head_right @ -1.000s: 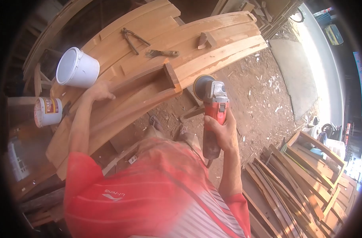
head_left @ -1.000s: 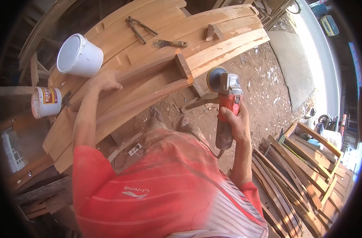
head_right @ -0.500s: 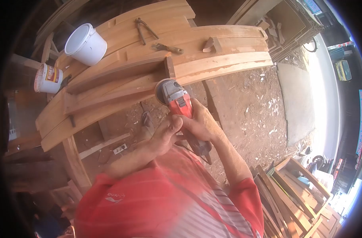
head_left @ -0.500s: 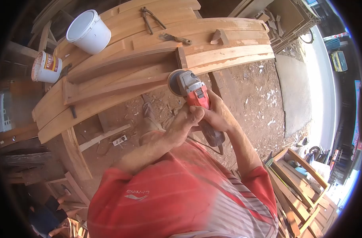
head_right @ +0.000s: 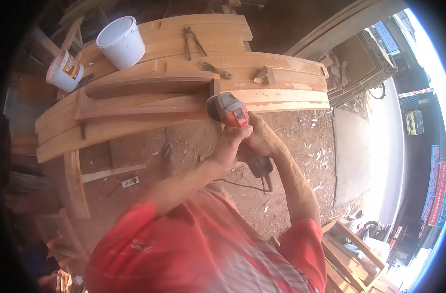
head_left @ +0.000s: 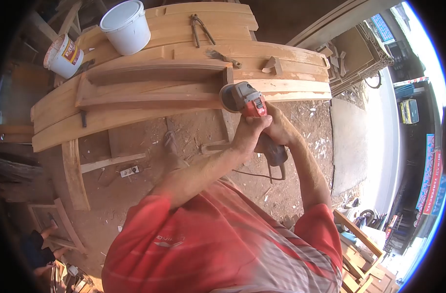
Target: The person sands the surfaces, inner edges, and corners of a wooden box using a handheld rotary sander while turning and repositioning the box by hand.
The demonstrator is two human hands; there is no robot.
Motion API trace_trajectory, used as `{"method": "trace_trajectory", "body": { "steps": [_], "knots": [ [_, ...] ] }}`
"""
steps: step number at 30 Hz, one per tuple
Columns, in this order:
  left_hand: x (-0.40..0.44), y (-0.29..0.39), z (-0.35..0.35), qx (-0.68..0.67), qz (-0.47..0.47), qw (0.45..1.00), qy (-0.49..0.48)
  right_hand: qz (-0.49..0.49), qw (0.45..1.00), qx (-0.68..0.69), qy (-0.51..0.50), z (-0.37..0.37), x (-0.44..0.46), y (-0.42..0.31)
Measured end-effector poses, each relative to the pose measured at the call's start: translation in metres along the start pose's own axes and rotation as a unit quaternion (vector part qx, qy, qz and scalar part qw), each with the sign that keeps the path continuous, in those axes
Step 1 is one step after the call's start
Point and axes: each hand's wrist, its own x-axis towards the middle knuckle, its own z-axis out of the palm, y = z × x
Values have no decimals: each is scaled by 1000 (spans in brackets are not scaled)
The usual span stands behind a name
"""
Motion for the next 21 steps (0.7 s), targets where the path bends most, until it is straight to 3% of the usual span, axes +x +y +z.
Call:
{"method": "trace_trajectory", "body": {
  "steps": [1,2,4,5,8,11,12,14,17,20,21],
  "knots": [
    [-3,-2,0,-9,19,1000,9,-86,995,-53,-10,0,0,2],
    [0,-3,-5,-7,16,1000,14,-84,995,-48,-13,-1,6,5],
    [10,19,-4,-38,-24,999,-24,25,994,91,-60,-1,24,11],
    [28,22,-12,-45,-58,997,-35,-7,988,144,-54,-4,31,1],
    [49,26,-14,-4,-73,996,-51,44,995,84,-29,-15,43,-9],
    [24,8,-10,2,-2,999,-42,-20,999,-27,-33,-10,22,-7],
    [13,4,-6,13,28,999,-35,-59,998,5,-6,-2,15,-3],
    [13,-3,-2,34,52,998,0,-25,996,34,-78,-13,14,5],
    [33,6,-1,-5,3,999,-42,40,995,75,-56,-20,28,17],
    [28,-2,-4,50,8,998,-46,-5,999,8,-35,-21,14,-4],
    [6,2,7,35,49,998,-8,-18,998,57,-28,-11,6,2]
  ]
}}
